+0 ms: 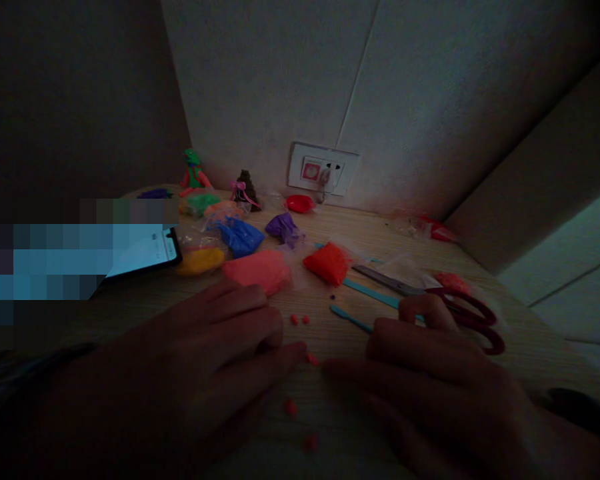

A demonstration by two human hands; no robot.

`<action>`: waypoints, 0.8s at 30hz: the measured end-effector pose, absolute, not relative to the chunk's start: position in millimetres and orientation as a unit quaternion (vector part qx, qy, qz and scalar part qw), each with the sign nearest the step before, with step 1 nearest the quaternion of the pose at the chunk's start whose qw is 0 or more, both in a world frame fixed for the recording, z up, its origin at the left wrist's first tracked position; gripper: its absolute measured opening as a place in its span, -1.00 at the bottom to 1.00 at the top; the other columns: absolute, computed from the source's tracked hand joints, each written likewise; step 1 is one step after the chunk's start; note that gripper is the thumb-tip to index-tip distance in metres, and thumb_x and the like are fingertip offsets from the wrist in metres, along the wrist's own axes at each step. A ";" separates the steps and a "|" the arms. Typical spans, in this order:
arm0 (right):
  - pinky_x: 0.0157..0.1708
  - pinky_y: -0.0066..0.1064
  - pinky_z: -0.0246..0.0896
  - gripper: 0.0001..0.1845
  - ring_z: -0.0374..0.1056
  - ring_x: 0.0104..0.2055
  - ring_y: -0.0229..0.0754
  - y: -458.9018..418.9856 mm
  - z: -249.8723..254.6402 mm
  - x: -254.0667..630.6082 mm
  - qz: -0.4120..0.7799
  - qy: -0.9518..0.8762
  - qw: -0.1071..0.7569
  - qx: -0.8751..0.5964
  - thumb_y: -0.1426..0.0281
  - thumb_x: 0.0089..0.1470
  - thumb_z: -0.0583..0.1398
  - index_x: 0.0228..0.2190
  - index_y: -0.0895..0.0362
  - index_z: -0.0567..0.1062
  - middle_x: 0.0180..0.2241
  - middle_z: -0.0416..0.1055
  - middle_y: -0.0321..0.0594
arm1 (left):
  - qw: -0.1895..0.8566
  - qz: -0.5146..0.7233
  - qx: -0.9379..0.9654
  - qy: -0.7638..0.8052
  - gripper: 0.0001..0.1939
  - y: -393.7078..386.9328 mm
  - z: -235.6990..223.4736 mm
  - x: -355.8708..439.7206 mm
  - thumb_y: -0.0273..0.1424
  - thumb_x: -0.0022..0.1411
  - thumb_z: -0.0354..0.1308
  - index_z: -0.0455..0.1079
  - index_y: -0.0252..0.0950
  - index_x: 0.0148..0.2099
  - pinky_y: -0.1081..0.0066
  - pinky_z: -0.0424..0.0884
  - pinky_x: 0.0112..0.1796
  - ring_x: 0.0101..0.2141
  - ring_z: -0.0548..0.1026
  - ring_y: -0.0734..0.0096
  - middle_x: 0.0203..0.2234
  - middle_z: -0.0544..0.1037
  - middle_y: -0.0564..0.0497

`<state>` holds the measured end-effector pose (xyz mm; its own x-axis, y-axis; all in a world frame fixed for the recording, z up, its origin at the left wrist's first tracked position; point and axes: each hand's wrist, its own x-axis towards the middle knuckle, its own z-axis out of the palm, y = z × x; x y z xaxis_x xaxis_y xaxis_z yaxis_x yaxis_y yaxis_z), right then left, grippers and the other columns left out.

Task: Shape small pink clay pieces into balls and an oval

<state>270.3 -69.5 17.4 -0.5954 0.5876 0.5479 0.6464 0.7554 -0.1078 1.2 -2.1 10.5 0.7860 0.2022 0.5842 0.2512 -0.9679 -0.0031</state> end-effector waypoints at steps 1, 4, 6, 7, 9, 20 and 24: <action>-0.26 -0.18 0.16 -0.35 0.26 -0.47 -0.23 -68.8 18.0 269.7 -0.049 -0.893 0.284 -0.346 0.46 0.65 -0.12 -0.34 0.12 0.65 -0.48 0.38 -0.33 | 0.041 -0.303 -0.944 -0.123 -0.71 -1.9 10.5 1.3 -0.53 0.71 -0.12 0.42 -0.18 0.04 0.27 0.42 -0.03 -0.16 0.54 0.25 -0.21 0.61 0.09; -0.28 -0.23 0.20 -0.46 0.35 -0.44 -0.24 -66.2 25.0 267.2 -0.027 -0.901 0.263 -0.344 0.48 0.62 -0.07 -0.14 0.16 0.70 -0.45 0.43 -0.35 | 0.041 -0.303 -0.944 -0.123 -0.72 -1.9 9.8 1.3 -0.53 0.70 -0.08 0.45 -0.19 0.03 0.28 0.43 -0.04 -0.17 0.55 0.25 -0.22 0.61 0.08; -0.30 -0.27 0.22 -0.55 0.41 -0.40 -0.25 -64.7 32.6 265.5 -0.002 -0.909 0.231 -0.346 0.50 0.58 -0.01 -0.07 0.14 0.69 -0.39 0.50 -0.34 | 0.039 -0.313 -0.940 -0.128 -0.70 -2.0 9.2 1.1 -0.49 0.72 -0.09 0.47 -0.20 -0.01 0.28 0.45 -0.03 -0.18 0.57 0.25 -0.23 0.61 0.05; -0.31 -0.29 0.23 -0.59 0.42 -0.39 -0.26 -64.4 36.1 265.0 0.009 -0.913 0.213 -0.347 0.51 0.57 0.02 -0.05 0.13 0.68 -0.37 0.52 -0.34 | 0.038 -0.314 -0.940 -0.129 -0.68 -2.0 9.0 0.8 -0.47 0.73 -0.10 0.48 -0.21 -0.04 0.27 0.46 -0.04 -0.19 0.57 0.25 -0.24 0.61 0.04; -0.33 -0.30 0.23 -0.64 0.43 -0.37 -0.26 -64.5 40.5 265.1 0.026 -0.919 0.180 -0.348 0.52 0.55 0.06 -0.06 0.11 0.68 -0.34 0.54 -0.34 | 0.042 -0.310 -0.941 -0.126 -0.63 -1.5 9.0 -0.1 -0.45 0.73 -0.13 0.48 -0.20 -0.08 0.26 0.49 -0.06 -0.21 0.57 0.23 -0.26 0.62 0.03; -0.26 -0.24 0.24 -0.59 0.34 -0.42 -0.24 -67.3 27.4 267.5 0.013 -0.907 0.225 -0.357 0.49 0.56 0.04 -0.25 0.10 0.64 -0.40 0.47 -0.32 | 0.056 -0.309 -0.941 -0.125 -0.71 -3.2 9.7 -2.4 -0.54 0.66 -0.08 0.46 -0.20 0.07 0.23 0.47 0.10 -0.14 0.59 0.22 -0.21 0.65 0.06; -0.32 -0.27 0.19 -0.55 0.37 -0.42 -0.27 -67.4 37.1 268.0 -0.002 -0.914 0.207 -0.349 0.50 0.57 0.04 -0.29 0.12 0.64 -0.40 0.50 -0.33 | 0.054 -0.313 -0.940 -0.126 -0.69 -1.8 8.3 -2.6 -0.59 0.57 -0.04 0.49 -0.19 0.02 0.24 0.51 0.01 -0.17 0.58 0.20 -0.24 0.64 0.03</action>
